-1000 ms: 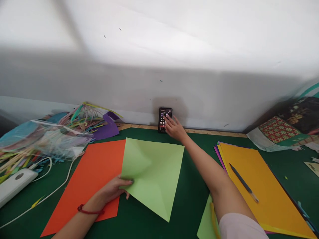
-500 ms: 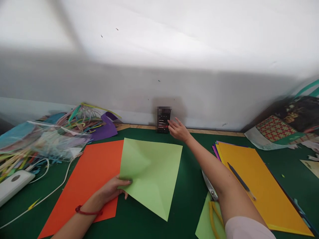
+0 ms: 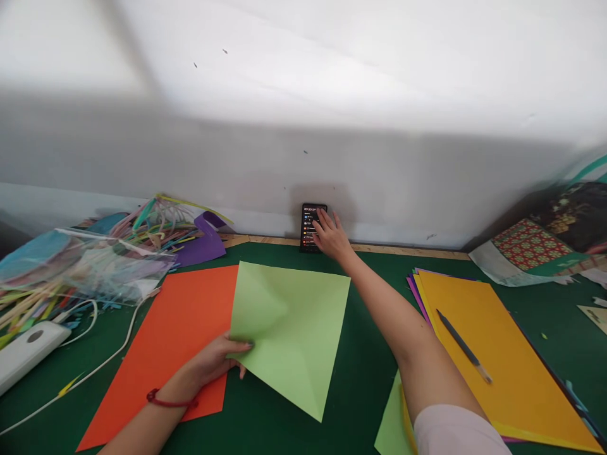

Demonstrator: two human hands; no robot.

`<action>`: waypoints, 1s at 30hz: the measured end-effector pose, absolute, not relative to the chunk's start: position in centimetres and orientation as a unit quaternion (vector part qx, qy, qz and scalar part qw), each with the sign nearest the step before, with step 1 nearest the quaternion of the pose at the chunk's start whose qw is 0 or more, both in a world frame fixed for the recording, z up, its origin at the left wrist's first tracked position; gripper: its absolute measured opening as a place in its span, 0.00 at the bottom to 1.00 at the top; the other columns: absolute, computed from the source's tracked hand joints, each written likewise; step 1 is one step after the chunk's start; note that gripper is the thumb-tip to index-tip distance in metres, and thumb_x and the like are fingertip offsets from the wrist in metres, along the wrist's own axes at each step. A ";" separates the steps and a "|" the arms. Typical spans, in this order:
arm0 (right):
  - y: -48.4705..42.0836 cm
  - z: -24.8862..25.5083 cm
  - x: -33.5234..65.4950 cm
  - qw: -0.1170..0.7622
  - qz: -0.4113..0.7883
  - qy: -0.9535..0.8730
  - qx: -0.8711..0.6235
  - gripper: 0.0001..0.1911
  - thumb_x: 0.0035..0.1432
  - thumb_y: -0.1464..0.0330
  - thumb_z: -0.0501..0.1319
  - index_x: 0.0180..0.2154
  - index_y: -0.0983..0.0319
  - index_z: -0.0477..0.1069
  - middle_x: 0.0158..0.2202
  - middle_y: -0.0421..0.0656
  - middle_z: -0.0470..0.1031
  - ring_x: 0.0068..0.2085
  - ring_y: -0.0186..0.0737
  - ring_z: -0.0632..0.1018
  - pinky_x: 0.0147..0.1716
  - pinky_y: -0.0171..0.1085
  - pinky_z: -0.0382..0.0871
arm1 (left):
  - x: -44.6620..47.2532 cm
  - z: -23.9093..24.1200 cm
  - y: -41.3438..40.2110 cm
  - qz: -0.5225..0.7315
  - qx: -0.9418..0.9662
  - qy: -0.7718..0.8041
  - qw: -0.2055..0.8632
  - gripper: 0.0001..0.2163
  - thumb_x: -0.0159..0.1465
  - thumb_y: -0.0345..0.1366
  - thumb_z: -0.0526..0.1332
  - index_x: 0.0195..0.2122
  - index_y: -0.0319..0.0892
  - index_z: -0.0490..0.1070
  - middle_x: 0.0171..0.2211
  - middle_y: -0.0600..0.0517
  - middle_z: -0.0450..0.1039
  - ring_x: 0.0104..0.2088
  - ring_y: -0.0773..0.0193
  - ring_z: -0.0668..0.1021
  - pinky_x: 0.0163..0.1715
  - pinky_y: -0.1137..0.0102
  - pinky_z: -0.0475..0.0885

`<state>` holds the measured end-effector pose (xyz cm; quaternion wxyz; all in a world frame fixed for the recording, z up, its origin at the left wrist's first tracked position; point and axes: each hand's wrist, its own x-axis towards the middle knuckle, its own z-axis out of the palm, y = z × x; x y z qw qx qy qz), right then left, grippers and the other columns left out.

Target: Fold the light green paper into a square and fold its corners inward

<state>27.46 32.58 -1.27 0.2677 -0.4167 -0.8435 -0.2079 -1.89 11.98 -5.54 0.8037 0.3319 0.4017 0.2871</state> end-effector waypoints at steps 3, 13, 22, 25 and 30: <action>32.4 -1.2 27.2 0.276 -0.213 -0.836 -0.423 0.16 0.62 0.68 0.50 0.49 0.66 0.67 0.63 0.57 0.58 0.64 0.51 0.59 0.61 0.59 0.52 | -1.8 -5.3 12.0 0.285 0.333 0.403 0.803 0.19 0.47 0.36 0.72 0.40 0.39 0.76 0.36 0.46 0.76 0.28 0.62 0.78 0.19 0.72 0.73; 29.9 -1.7 28.8 0.328 -0.198 -0.793 -0.473 0.18 0.63 0.69 0.47 0.53 0.63 0.63 0.62 0.54 0.61 0.62 0.49 0.63 0.59 0.57 0.55 | -1.2 -5.4 12.2 0.346 0.325 0.418 0.775 0.18 0.45 0.38 0.73 0.36 0.38 0.76 0.29 0.50 0.75 0.25 0.65 0.76 0.17 0.75 0.71; 21.7 -1.3 30.2 0.450 -0.012 -0.716 -0.533 0.21 0.65 0.58 0.45 0.49 0.62 0.68 0.54 0.54 0.71 0.55 0.51 0.71 0.51 0.51 0.67 | 1.4 -1.8 12.1 0.484 0.372 0.466 0.641 0.19 0.50 0.38 0.71 0.42 0.40 0.75 0.45 0.47 0.76 0.39 0.60 0.77 0.27 0.73 0.77; 19.4 0.2 30.2 0.508 0.183 -0.654 -0.529 0.26 0.63 0.51 0.43 0.38 0.59 0.72 0.41 0.49 0.79 0.45 0.50 0.78 0.42 0.49 0.72 | 2.5 -0.8 11.4 0.522 0.384 0.460 0.607 0.21 0.54 0.38 0.68 0.48 0.40 0.72 0.49 0.45 0.74 0.46 0.56 0.76 0.31 0.72 0.77; 12.7 2.9 28.4 0.550 0.405 -0.544 -0.487 0.35 0.58 0.42 0.42 0.37 0.61 0.73 0.33 0.48 0.79 0.36 0.47 0.79 0.34 0.45 0.74 | 3.7 -0.5 8.4 0.518 0.427 0.453 0.586 0.23 0.55 0.38 0.68 0.52 0.40 0.69 0.49 0.44 0.74 0.51 0.52 0.74 0.35 0.68 0.78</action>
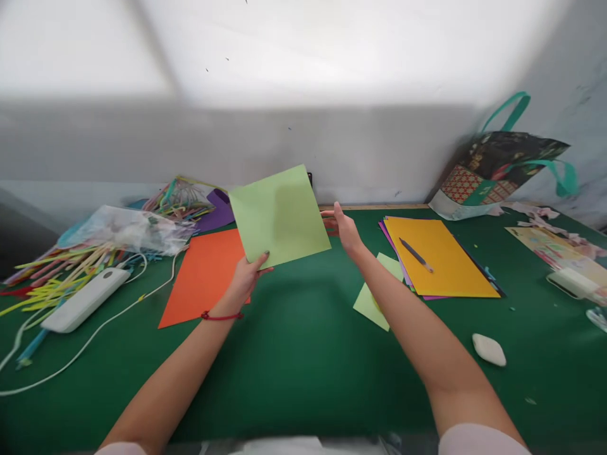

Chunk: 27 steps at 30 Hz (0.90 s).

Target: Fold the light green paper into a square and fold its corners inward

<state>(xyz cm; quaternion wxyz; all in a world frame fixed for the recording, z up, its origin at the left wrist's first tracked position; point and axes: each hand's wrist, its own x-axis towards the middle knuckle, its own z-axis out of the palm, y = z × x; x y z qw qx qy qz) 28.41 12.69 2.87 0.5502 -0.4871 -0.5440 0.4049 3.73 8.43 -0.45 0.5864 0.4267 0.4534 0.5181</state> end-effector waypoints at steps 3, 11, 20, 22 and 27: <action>7.6 2.3 26.7 0.562 0.347 -0.563 -0.496 0.28 0.47 0.43 0.59 0.37 0.60 0.73 0.33 0.45 0.78 0.37 0.48 0.78 0.36 0.44 0.72 | 3.8 -1.0 6.1 0.515 0.424 0.474 0.575 0.22 0.56 0.37 0.67 0.51 0.38 0.69 0.50 0.42 0.73 0.47 0.54 0.77 0.30 0.70 0.77; 2.9 -2.8 25.7 0.607 0.436 -0.381 -0.544 0.28 0.41 0.45 0.64 0.35 0.60 0.72 0.32 0.43 0.77 0.35 0.45 0.77 0.33 0.41 0.72 | 3.6 -2.3 4.0 0.419 0.502 0.453 0.606 0.27 0.58 0.52 0.61 0.53 0.38 0.66 0.41 0.43 0.78 0.25 0.62 0.79 0.27 0.65 0.77; 2.2 -2.1 25.1 0.631 0.461 -0.333 -0.528 0.23 0.42 0.49 0.66 0.35 0.60 0.73 0.35 0.43 0.79 0.36 0.47 0.78 0.33 0.41 0.75 | 2.8 -1.4 3.6 0.405 0.575 0.449 0.550 0.32 0.53 0.62 0.58 0.44 0.36 0.69 0.34 0.45 0.78 0.22 0.61 0.79 0.25 0.68 0.76; 2.2 -2.1 25.1 0.627 0.466 -0.328 -0.531 0.25 0.41 0.49 0.66 0.35 0.60 0.73 0.36 0.44 0.79 0.36 0.48 0.79 0.32 0.42 0.75 | 2.8 -1.4 3.8 0.397 0.585 0.445 0.550 0.32 0.51 0.62 0.60 0.43 0.37 0.70 0.33 0.45 0.78 0.20 0.63 0.78 0.24 0.68 0.76; 2.1 -2.0 25.5 0.611 0.457 -0.369 -0.531 0.27 0.41 0.46 0.65 0.36 0.59 0.73 0.36 0.43 0.79 0.36 0.48 0.79 0.33 0.43 0.75 | 2.5 -1.2 4.3 0.389 0.577 0.457 0.554 0.27 0.52 0.57 0.63 0.42 0.38 0.70 0.35 0.46 0.77 0.18 0.66 0.76 0.21 0.68 0.75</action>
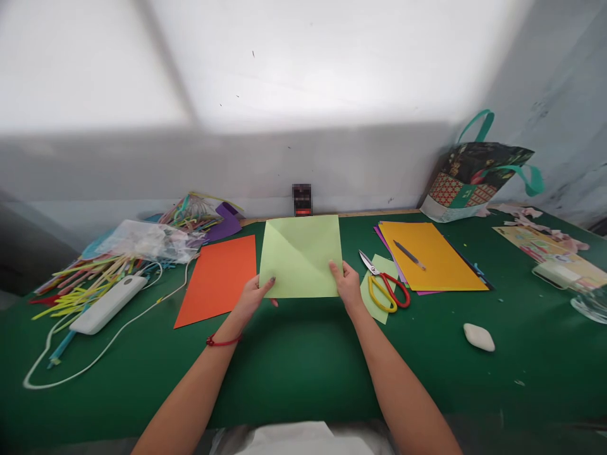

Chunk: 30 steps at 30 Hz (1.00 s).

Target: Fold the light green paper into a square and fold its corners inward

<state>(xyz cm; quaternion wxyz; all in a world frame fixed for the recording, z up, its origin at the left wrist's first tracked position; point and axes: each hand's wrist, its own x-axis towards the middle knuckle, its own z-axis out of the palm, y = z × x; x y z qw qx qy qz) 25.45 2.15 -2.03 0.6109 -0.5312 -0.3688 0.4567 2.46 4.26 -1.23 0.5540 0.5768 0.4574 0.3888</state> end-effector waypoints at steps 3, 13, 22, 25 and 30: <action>2.0 -1.9 25.4 0.604 0.438 -0.409 -0.525 0.26 0.42 0.46 0.65 0.36 0.58 0.73 0.35 0.43 0.78 0.37 0.47 0.78 0.34 0.43 0.75 | 2.2 -1.2 4.5 0.374 0.555 0.477 0.570 0.21 0.56 0.49 0.64 0.43 0.37 0.69 0.33 0.47 0.77 0.20 0.67 0.76 0.23 0.68 0.76; 2.1 -1.9 26.5 0.593 0.522 -0.347 -0.505 0.26 0.49 0.46 0.60 0.41 0.59 0.73 0.22 0.41 0.71 0.21 0.39 0.71 0.13 0.36 0.61 | 1.3 -1.0 4.6 0.392 0.491 0.451 0.634 0.12 0.61 0.39 0.61 0.43 0.39 0.69 0.36 0.48 0.77 0.21 0.69 0.77 0.21 0.74 0.73; 1.7 -2.5 26.8 0.550 0.329 -0.603 -0.475 0.33 0.48 0.61 0.66 0.57 0.48 0.63 0.60 0.44 0.60 0.52 0.49 0.71 0.43 0.44 0.73 | 1.1 -1.0 4.8 0.395 0.464 0.454 0.650 0.09 0.62 0.35 0.60 0.41 0.38 0.69 0.34 0.48 0.76 0.20 0.71 0.76 0.18 0.77 0.72; 1.8 -2.7 27.2 0.524 0.335 -0.641 -0.450 0.17 0.48 0.62 0.66 0.43 0.52 0.75 0.57 0.44 0.63 0.54 0.50 0.71 0.48 0.46 0.71 | 1.0 -1.3 4.8 0.373 0.480 0.448 0.655 0.12 0.62 0.37 0.60 0.45 0.38 0.68 0.36 0.47 0.76 0.21 0.70 0.77 0.19 0.76 0.73; 2.1 -2.6 28.2 0.502 0.324 -0.645 -0.476 0.14 0.50 0.59 0.65 0.40 0.54 0.76 0.61 0.45 0.59 0.58 0.53 0.68 0.51 0.50 0.68 | 0.9 -1.2 4.6 0.346 0.510 0.432 0.658 0.19 0.61 0.38 0.61 0.52 0.40 0.64 0.41 0.45 0.75 0.26 0.66 0.79 0.21 0.73 0.75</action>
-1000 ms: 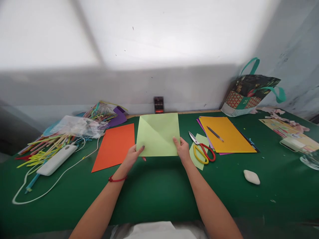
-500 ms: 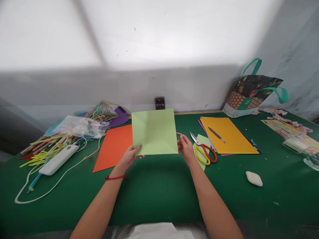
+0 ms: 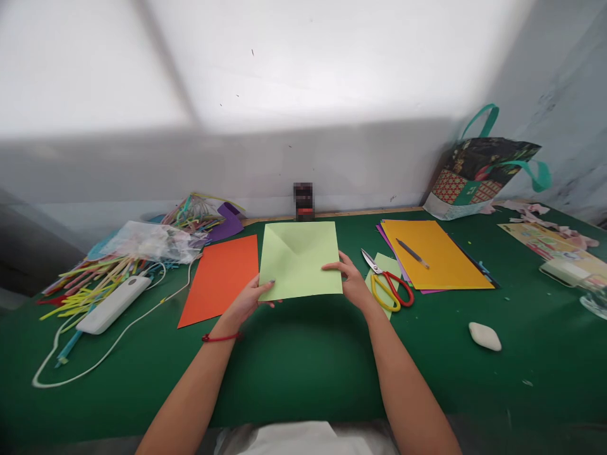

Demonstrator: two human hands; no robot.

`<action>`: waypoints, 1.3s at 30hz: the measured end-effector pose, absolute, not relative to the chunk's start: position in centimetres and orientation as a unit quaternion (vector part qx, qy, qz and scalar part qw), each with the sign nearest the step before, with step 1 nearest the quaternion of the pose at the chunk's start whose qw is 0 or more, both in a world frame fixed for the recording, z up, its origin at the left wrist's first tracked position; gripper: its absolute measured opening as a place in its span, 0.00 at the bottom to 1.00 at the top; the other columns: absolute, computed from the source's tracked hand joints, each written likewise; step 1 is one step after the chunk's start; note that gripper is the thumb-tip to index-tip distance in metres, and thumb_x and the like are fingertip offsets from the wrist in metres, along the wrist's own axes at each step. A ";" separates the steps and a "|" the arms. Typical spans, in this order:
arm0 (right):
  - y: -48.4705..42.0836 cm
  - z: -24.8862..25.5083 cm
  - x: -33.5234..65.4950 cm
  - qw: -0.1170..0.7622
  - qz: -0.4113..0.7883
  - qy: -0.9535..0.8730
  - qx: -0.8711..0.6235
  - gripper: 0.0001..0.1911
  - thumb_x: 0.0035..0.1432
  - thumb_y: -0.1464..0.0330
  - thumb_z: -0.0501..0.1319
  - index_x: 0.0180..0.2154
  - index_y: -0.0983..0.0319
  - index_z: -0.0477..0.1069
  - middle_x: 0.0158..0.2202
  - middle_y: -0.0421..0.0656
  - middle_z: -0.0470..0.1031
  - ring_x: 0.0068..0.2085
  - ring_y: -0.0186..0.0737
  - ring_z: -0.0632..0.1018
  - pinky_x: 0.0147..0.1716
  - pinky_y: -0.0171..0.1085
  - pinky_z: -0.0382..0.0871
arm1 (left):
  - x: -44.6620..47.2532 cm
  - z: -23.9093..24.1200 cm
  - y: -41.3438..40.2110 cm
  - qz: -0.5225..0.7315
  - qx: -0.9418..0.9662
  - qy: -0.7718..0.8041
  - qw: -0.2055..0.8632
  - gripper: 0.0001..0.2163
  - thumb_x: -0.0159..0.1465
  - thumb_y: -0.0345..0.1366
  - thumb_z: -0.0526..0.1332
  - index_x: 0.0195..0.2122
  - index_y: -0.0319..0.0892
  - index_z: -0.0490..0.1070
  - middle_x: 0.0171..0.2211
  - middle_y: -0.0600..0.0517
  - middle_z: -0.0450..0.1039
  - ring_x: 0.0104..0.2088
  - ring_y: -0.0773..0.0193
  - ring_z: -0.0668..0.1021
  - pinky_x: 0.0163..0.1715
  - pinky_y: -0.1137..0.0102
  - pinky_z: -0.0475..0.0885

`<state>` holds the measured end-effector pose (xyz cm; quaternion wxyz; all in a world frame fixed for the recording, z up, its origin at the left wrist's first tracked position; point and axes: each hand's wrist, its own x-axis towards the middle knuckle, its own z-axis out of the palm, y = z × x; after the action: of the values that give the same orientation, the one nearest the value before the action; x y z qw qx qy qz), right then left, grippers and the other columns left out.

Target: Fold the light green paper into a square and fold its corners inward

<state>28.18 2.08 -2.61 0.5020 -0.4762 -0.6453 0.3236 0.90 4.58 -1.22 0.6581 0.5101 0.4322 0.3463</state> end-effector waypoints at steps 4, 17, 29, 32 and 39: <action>2.0 -2.3 28.6 0.511 0.167 -0.675 -0.504 0.09 0.52 0.64 0.63 0.38 0.52 0.77 0.68 0.34 0.45 0.66 0.54 0.53 0.58 0.54 0.58 | 0.9 -0.9 4.3 0.333 0.529 0.439 0.646 0.19 0.59 0.37 0.61 0.52 0.42 0.65 0.42 0.46 0.74 0.28 0.65 0.79 0.20 0.73 0.74; 1.4 -1.6 28.5 0.438 0.263 -0.718 -0.474 0.10 0.51 0.58 0.65 0.24 0.57 0.76 0.64 0.40 0.57 0.64 0.53 0.57 0.59 0.52 0.57 | -0.9 -0.6 4.5 0.151 0.618 0.405 0.657 0.25 0.54 0.39 0.65 0.52 0.38 0.65 0.36 0.47 0.75 0.27 0.63 0.78 0.23 0.72 0.72; 0.9 -0.5 28.1 0.432 0.292 -0.705 -0.481 0.20 0.49 0.51 0.64 0.17 0.58 0.70 0.65 0.40 0.55 0.66 0.53 0.53 0.61 0.53 0.51 | -0.6 -0.5 4.1 0.042 0.656 0.282 0.699 0.23 0.55 0.37 0.65 0.53 0.42 0.66 0.46 0.43 0.76 0.39 0.59 0.79 0.38 0.67 0.73; 0.9 -0.5 28.1 0.430 0.305 -0.700 -0.481 0.20 0.48 0.51 0.64 0.17 0.58 0.69 0.65 0.40 0.54 0.66 0.53 0.52 0.61 0.52 0.52 | -0.5 -0.6 4.1 0.046 0.668 0.276 0.690 0.23 0.55 0.34 0.64 0.53 0.43 0.66 0.46 0.44 0.76 0.41 0.59 0.79 0.40 0.66 0.72; 1.0 -0.7 28.4 0.386 0.365 -0.697 -0.482 0.21 0.47 0.52 0.65 0.16 0.59 0.66 0.62 0.44 0.61 0.59 0.54 0.63 0.55 0.49 0.60 | -0.2 -0.1 4.1 0.030 0.714 0.283 0.639 0.23 0.53 0.30 0.62 0.52 0.45 0.69 0.45 0.50 0.77 0.46 0.58 0.77 0.46 0.66 0.70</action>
<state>28.42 0.98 -0.75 0.3855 -0.4821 -0.6972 0.3646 -0.24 4.08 -0.13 0.6394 0.7141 0.2834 0.0300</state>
